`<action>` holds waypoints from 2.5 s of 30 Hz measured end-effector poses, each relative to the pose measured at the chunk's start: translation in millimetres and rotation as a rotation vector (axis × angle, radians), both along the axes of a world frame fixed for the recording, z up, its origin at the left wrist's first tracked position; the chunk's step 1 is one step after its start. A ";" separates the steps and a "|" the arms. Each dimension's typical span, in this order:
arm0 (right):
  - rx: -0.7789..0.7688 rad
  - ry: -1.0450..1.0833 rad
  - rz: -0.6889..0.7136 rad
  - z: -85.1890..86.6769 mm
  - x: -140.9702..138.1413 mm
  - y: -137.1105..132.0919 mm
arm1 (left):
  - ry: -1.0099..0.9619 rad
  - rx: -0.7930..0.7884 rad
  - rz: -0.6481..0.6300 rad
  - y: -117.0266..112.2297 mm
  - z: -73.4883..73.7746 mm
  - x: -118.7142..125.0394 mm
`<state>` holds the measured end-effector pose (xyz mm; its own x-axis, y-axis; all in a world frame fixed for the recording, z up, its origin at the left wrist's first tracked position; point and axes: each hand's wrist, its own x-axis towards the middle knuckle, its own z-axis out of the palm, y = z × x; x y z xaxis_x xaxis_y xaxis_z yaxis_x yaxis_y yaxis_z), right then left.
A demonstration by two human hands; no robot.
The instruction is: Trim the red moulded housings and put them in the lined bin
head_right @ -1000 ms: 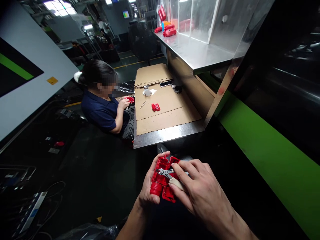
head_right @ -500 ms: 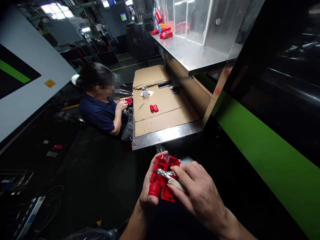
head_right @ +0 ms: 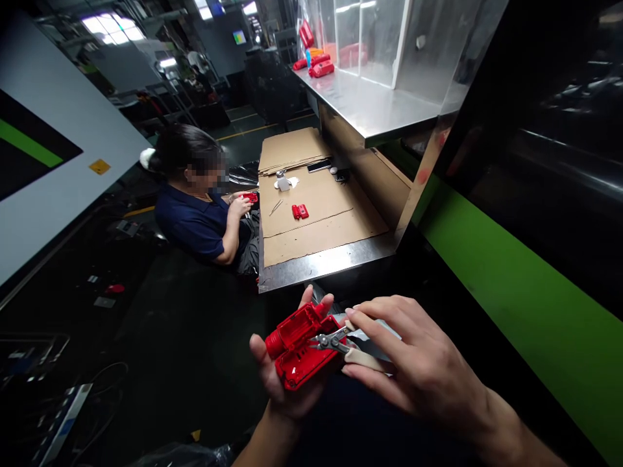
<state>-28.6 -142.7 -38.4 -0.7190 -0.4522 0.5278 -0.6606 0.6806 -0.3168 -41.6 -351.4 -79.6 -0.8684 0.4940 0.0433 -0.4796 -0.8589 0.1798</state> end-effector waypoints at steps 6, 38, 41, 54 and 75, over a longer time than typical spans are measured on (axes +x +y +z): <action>0.270 0.216 0.166 37.2 -15.2 -16.1 | -0.094 -0.107 -0.008 5.4 9.3 -0.3; 0.264 0.264 0.248 56.9 -20.2 -34.6 | -0.123 -0.270 -0.086 9.5 20.8 -0.3; 0.266 0.249 0.249 55.9 -20.8 -34.4 | -0.100 -0.247 -0.094 10.0 19.8 -0.2; 0.321 0.248 0.295 50.6 -23.5 -27.1 | -0.220 -0.148 -0.141 16.0 10.5 1.7; -0.778 -0.629 0.012 -36.7 38.5 -67.3 | 0.278 -0.553 0.430 27.3 -1.8 5.2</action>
